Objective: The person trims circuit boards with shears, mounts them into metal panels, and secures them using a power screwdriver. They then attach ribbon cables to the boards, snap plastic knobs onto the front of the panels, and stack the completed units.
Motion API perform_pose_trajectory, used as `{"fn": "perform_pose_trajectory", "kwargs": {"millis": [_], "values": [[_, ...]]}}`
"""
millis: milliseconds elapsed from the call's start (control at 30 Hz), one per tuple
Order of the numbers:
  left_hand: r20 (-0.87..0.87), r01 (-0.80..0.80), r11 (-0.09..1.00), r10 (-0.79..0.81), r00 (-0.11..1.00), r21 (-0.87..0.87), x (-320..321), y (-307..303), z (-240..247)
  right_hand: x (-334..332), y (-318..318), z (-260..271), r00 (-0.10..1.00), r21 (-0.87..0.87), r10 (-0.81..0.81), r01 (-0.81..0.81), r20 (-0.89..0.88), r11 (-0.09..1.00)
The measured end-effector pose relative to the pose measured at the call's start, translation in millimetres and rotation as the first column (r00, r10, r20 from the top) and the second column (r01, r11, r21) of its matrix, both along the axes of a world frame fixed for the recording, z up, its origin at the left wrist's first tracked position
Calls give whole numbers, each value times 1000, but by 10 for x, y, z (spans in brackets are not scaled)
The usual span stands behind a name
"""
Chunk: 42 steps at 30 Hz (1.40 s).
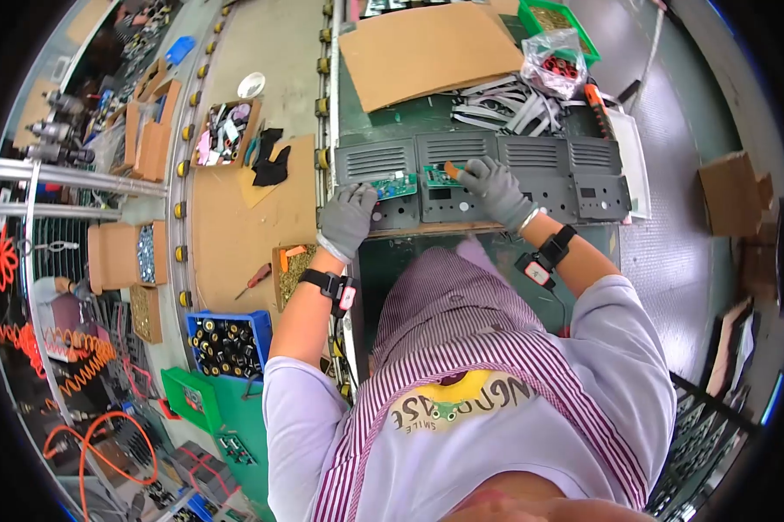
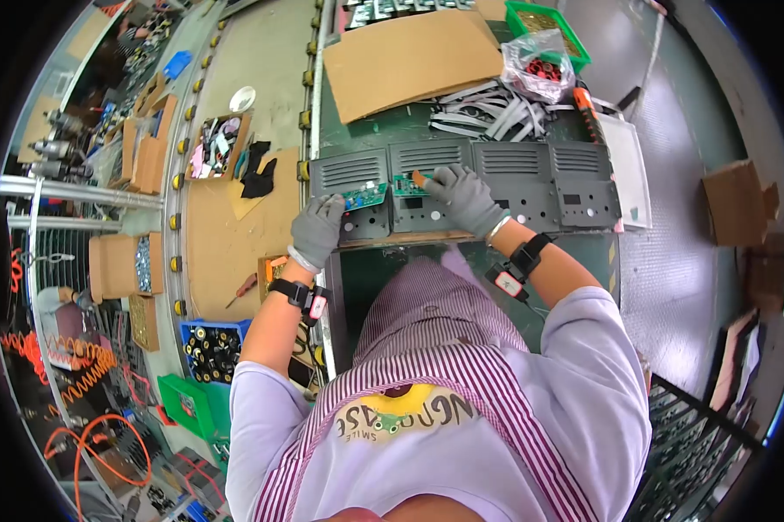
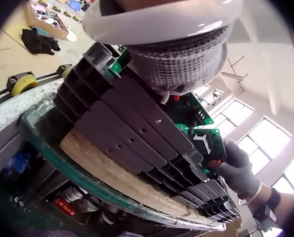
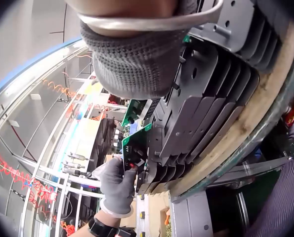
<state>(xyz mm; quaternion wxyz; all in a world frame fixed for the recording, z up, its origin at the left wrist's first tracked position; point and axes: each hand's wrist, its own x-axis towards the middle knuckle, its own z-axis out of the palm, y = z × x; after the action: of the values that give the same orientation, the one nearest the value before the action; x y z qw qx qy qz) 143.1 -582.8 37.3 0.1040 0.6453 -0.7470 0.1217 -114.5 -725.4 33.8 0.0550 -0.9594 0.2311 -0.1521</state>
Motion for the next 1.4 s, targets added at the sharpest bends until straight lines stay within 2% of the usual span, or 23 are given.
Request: {"fn": "perform_pose_trajectory", "kwargs": {"millis": [133, 200, 333, 433, 533, 600, 733, 833, 933, 1033, 1100, 1200, 1333, 1367, 1400], "values": [[31, 16, 1000, -16, 999, 13, 25, 34, 23, 35, 123, 7, 1000, 10, 24, -24, -5, 1000], [40, 93, 995, -91, 995, -42, 64, 41, -6, 22, 145, -57, 1000, -20, 23, -23, -2, 1000], [105, 189, 975, -177, 979, -114, 128, 79, -147, 7, 207, -21, 998, 82, -12, 17, -58, 997], [66, 232, 969, -227, 972, -82, 157, 66, -67, 31, 251, 72, 986, 147, -27, 51, -163, 988], [118, 222, 973, -214, 970, -61, 132, 69, -2, 25, 269, 221, 971, 225, -11, 66, -238, 972], [170, 272, 961, -261, 950, -45, 105, 103, 57, 16, 265, 262, 965, 275, -7, 82, -262, 958], [192, 279, 960, -277, 941, 18, 123, 115, 124, -52, 232, 139, 982, 231, 31, 12, -184, 973], [135, 219, 973, -228, 964, 78, 137, 94, 112, -72, 246, 120, 987, 222, 32, 4, -158, 975], [164, 306, 951, -311, 936, 52, 145, 142, 64, -78, 228, 120, 995, 219, 40, -18, -96, 976], [136, 320, 947, -321, 937, 27, 199, 163, 40, -126, 243, 242, 1000, 182, 16, -21, 27, 983], [107, 284, 957, -289, 951, 62, 207, 214, 20, -150, 243, 361, 988, 163, -35, 10, 149, 987], [25, 188, 971, -193, 981, 145, 151, 271, 86, -192, 269, 494, 968, 206, -81, 32, 236, 978], [-81, 30, 972, -12, 997, 235, -113, 289, 223, -93, 431, 608, 952, 210, -17, -51, 307, 976], [-118, -3, 954, 40, 992, 299, -161, 276, 236, -70, 465, 657, 975, 245, -18, -38, 220, 969], [-84, -26, 948, 55, 995, 317, -202, 274, 241, -7, 467, 652, 975, 241, 22, -76, 220, 968]]}}
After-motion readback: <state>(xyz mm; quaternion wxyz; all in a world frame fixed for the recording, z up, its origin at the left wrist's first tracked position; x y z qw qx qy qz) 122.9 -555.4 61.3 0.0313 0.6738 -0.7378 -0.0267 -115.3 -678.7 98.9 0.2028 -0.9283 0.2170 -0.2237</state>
